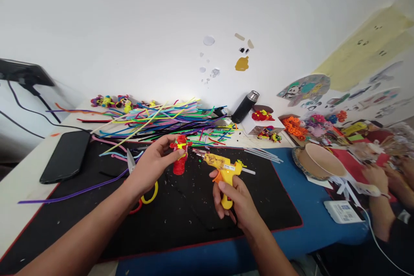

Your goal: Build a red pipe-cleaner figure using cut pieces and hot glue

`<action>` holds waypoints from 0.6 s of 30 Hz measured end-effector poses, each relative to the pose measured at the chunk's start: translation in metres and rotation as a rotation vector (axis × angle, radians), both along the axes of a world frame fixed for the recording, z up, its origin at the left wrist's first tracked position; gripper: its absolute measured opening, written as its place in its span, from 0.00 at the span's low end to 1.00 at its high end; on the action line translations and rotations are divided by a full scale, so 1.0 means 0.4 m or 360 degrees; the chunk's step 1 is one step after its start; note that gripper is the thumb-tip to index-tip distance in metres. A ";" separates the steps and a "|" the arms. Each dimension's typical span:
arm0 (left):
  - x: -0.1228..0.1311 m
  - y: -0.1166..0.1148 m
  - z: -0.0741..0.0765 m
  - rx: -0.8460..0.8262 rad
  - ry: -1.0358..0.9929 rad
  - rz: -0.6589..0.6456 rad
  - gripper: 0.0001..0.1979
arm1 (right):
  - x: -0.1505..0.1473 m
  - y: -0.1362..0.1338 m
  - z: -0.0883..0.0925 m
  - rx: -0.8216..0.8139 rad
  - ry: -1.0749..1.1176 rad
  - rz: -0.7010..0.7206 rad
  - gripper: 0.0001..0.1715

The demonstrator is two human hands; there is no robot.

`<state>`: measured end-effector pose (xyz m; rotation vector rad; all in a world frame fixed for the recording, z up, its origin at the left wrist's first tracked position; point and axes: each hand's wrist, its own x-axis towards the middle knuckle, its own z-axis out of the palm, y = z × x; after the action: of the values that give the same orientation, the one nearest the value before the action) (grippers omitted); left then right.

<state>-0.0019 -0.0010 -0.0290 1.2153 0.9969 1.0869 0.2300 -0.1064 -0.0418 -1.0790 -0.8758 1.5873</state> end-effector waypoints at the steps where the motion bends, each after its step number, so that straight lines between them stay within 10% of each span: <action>1: 0.000 0.001 0.002 0.0007 0.0009 0.0003 0.22 | 0.000 0.001 0.001 0.0018 -0.0021 -0.0017 0.26; 18: 0.014 -0.026 0.006 0.0188 0.0256 0.0103 0.25 | -0.082 0.014 0.018 0.0240 -0.0671 -0.0257 0.34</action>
<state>0.0037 -0.0114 -0.0267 1.3914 1.1138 1.1251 0.1974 -0.1008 -0.0348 -1.3630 -1.1348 1.1580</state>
